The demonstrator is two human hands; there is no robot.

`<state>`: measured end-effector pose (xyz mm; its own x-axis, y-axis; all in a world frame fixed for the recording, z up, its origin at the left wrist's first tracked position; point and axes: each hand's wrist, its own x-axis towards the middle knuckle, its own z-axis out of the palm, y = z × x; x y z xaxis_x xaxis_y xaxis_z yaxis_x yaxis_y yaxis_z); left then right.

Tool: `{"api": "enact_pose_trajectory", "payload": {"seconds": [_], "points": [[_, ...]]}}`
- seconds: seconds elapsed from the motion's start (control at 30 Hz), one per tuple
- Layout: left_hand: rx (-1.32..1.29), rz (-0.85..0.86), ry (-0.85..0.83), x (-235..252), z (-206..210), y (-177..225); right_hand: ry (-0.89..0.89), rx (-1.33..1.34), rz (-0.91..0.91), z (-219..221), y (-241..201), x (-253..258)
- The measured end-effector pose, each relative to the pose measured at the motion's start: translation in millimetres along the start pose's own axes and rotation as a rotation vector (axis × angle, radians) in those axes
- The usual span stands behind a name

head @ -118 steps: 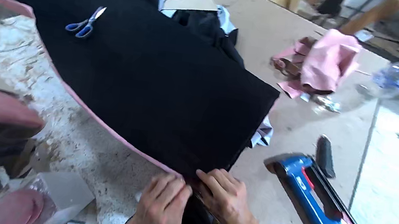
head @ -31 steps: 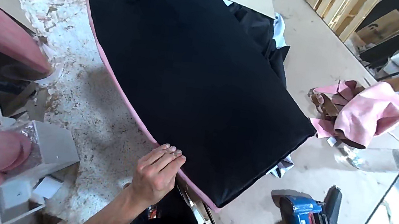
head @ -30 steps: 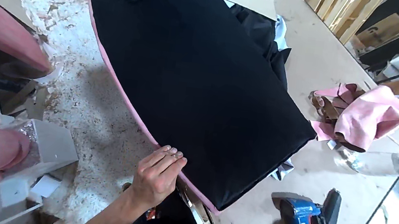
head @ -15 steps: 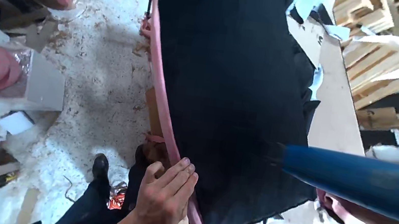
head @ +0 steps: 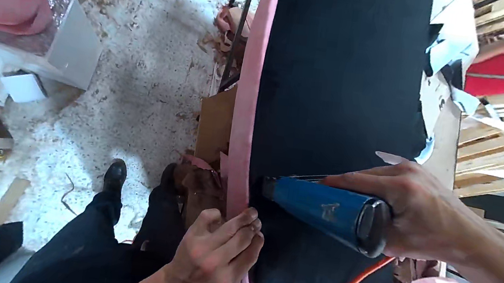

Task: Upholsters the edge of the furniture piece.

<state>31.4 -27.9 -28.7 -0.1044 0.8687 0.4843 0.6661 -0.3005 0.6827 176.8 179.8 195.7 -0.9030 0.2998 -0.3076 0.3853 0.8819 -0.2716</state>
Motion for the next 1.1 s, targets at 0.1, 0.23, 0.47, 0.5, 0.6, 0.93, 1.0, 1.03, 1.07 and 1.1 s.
{"api": "enact_pose_trajectory", "payload": {"seconds": [0.1, 0.23, 0.47, 0.5, 0.6, 0.93, 1.0, 1.03, 1.07, 1.1], "points": [[0.024, -0.002, -0.004, 0, -1, 1, -0.006, -0.028, -0.027, 2, -2, 5], [0.147, -0.041, 0.037, -3, -2, 7, -0.037, -0.07, -0.023, 3, -6, 3], [0.155, -0.053, 0.056, -2, -3, 9, -0.055, -0.047, -0.009, 15, -26, -19], [0.156, -0.048, 0.063, -3, -2, 9, -0.056, -0.057, -0.013, 17, -27, -20], [0.166, -0.033, 0.064, -1, -2, 8, 0.0, -0.105, 0.012, 10, -30, -32], [0.098, 0.141, -0.17, 35, -49, 22, 0.646, 0.016, 1.157, 201, -213, -230], [0.066, 0.312, -0.268, 44, -54, 22, 0.707, -0.141, 1.402, 274, -242, -235], [0.044, 0.411, -0.318, 48, -55, 22, 0.685, -0.179, 1.48, 301, -252, -240], [0.013, 0.506, -0.359, 51, -56, 21, 0.62, -0.165, 1.542, 315, -258, -243], [-0.02, 0.599, -0.394, 54, -56, 20, 0.535, -0.1, 1.598, 316, -264, -242]]}}
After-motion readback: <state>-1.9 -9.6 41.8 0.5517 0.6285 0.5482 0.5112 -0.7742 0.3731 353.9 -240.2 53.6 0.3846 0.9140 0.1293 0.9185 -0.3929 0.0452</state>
